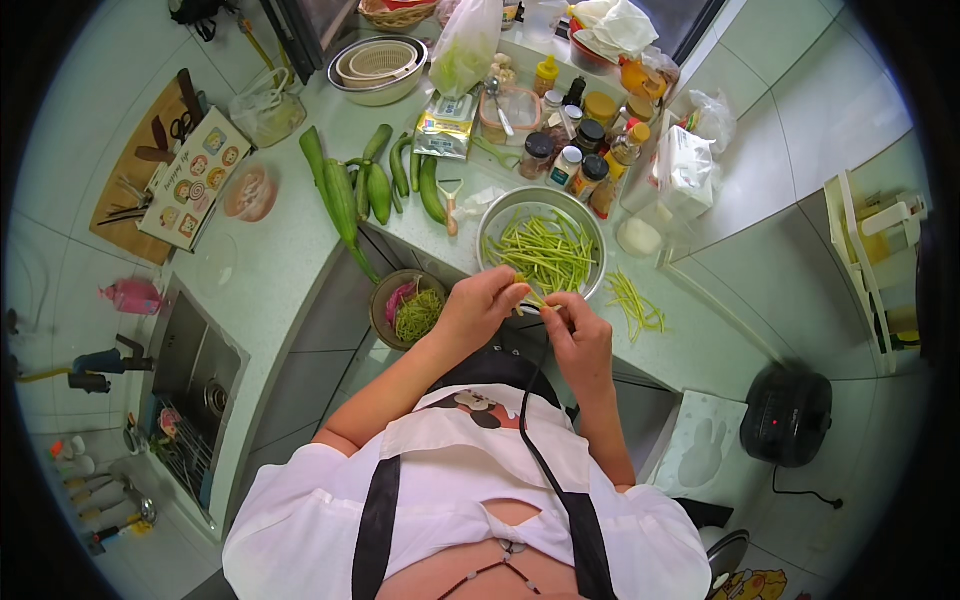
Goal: The person peels long green vegetables by hand, pulling off thin strips and placing them into a metal bowl on the counter.
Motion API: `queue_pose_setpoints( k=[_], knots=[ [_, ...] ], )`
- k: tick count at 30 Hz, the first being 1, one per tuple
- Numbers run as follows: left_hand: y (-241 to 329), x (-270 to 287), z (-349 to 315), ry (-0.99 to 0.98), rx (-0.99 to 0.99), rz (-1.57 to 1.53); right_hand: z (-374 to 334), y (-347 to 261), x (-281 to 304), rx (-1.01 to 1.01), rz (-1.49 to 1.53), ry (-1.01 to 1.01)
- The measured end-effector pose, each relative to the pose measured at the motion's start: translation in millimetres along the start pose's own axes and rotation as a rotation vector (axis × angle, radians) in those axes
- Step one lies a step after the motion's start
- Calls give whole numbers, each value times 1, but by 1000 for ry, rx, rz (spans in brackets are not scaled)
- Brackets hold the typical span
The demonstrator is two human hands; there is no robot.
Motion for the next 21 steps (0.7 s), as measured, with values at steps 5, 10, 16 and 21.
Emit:
queue_pose_setpoints(
  k=[5, 10, 16, 21],
  knots=[
    [9, -3, -9, 106, -151, 132, 3, 1, -2, 15, 34, 69],
    [9, -2, -9, 69, -165, 349, 3, -1, -4, 25, 8, 42],
    [11, -17, -22, -53, -268, 452, 6, 14, 3, -1, -31, 257],
    [-14, 8, -25, 24, -189, 476, 8, 52, 11, -71, 506, 371]
  ],
)
Point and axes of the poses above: each hand's wrist, its own z-axis towards the middle knuckle, its own x-axis out of the back of the hand, y = z × x, the point moved 5 cm from there along z, towards the middle knuckle, and after that the axes turned 12 degrees about x, right-handed, at the moved point
